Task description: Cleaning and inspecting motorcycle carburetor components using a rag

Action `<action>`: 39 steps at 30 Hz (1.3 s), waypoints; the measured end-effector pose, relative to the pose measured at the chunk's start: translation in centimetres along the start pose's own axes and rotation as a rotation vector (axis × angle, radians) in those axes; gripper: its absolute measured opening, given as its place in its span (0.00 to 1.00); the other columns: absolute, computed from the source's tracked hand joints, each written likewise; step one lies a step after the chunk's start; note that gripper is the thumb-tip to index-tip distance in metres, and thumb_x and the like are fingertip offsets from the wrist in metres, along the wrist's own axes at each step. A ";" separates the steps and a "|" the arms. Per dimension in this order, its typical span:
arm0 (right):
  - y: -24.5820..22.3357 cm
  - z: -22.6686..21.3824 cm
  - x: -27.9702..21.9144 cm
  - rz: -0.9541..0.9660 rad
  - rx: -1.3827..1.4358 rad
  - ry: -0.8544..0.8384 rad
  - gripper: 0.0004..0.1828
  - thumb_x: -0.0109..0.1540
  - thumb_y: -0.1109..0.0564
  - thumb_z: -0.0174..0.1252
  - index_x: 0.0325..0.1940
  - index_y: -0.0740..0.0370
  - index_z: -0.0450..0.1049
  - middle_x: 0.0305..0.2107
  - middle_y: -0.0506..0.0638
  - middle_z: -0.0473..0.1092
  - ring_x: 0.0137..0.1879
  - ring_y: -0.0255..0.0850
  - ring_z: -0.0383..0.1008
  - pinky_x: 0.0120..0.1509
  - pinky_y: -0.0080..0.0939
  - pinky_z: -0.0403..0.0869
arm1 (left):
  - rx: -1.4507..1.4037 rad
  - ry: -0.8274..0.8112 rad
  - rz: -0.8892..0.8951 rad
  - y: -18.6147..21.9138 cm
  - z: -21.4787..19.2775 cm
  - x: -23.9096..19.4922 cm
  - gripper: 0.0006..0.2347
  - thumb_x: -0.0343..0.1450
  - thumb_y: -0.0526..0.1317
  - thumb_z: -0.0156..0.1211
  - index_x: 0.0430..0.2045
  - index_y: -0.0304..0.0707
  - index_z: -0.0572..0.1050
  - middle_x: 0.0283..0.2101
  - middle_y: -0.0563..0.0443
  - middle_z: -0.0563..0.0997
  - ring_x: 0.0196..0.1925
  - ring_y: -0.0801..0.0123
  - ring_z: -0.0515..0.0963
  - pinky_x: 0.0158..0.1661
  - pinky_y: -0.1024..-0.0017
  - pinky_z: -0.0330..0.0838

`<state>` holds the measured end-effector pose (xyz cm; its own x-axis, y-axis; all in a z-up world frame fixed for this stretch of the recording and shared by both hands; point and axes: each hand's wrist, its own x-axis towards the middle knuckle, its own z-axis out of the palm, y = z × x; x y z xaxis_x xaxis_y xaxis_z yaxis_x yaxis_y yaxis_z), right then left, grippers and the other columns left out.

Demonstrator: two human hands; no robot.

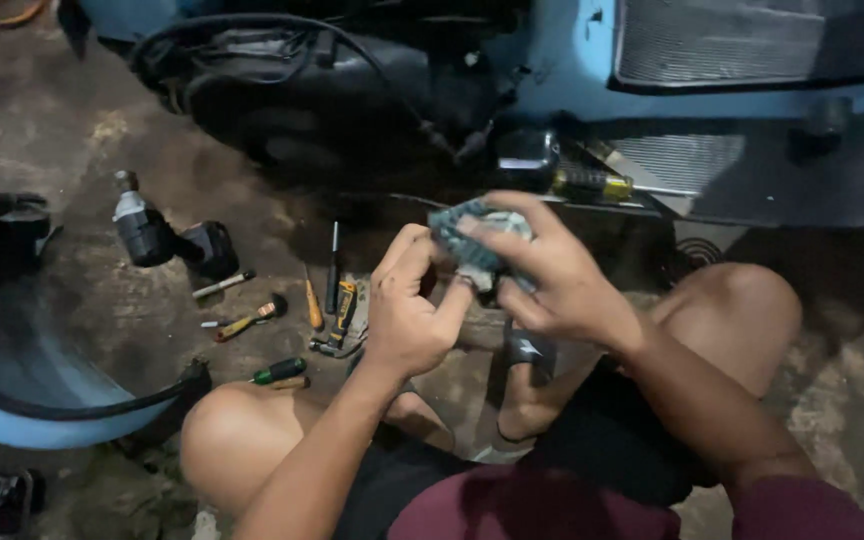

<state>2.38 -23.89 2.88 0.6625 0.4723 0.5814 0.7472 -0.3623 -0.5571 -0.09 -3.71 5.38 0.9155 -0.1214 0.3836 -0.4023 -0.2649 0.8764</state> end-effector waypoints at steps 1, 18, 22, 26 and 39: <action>-0.3 0.5 0.1 -0.010 0.006 -0.007 0.28 0.61 0.56 0.55 0.66 0.63 0.70 0.60 0.71 0.63 0.65 0.73 0.68 0.68 0.65 0.68 | 0.005 0.013 -0.001 0.0 -0.4 0.0 0.04 0.66 0.32 0.64 0.24 0.37 0.74 0.31 0.47 0.74 0.32 0.47 0.78 0.34 0.63 0.73; -2.5 -0.1 4.2 -0.005 -0.148 0.044 0.16 0.66 0.52 0.57 0.30 0.65 0.66 0.26 0.59 0.64 0.30 0.62 0.67 0.32 0.57 0.67 | -0.271 -0.068 -0.027 1.6 -3.3 0.6 0.10 0.71 0.30 0.46 0.41 0.35 0.75 0.44 0.36 0.79 0.47 0.47 0.80 0.46 0.57 0.73; -5.0 -0.3 3.9 0.031 -0.062 0.113 0.11 0.66 0.58 0.54 0.30 0.67 0.69 0.25 0.60 0.64 0.29 0.65 0.66 0.32 0.58 0.67 | -0.220 -0.035 0.045 3.4 -3.2 0.7 0.10 0.73 0.29 0.45 0.41 0.36 0.76 0.43 0.39 0.78 0.42 0.45 0.79 0.42 0.58 0.75; -6.3 -0.1 3.6 0.109 0.114 0.126 0.14 0.67 0.60 0.50 0.26 0.63 0.70 0.21 0.55 0.65 0.27 0.59 0.66 0.30 0.52 0.67 | -0.141 -0.040 0.101 3.7 -2.9 0.5 0.06 0.75 0.33 0.54 0.42 0.39 0.77 0.43 0.45 0.80 0.44 0.50 0.82 0.44 0.61 0.77; -3.2 0.3 0.8 0.298 0.368 0.197 0.15 0.69 0.56 0.51 0.47 0.72 0.78 0.40 0.64 0.76 0.49 0.48 0.75 0.55 0.56 0.74 | 0.109 -0.040 0.291 3.7 -2.8 1.3 0.13 0.70 0.34 0.68 0.49 0.41 0.80 0.48 0.44 0.78 0.51 0.44 0.81 0.50 0.54 0.77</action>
<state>0.51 -22.09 4.99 0.8677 0.2184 0.4466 0.4800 -0.1349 -0.8668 -0.36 -2.13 9.92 0.7619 -0.2443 0.5998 -0.6474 -0.3139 0.6945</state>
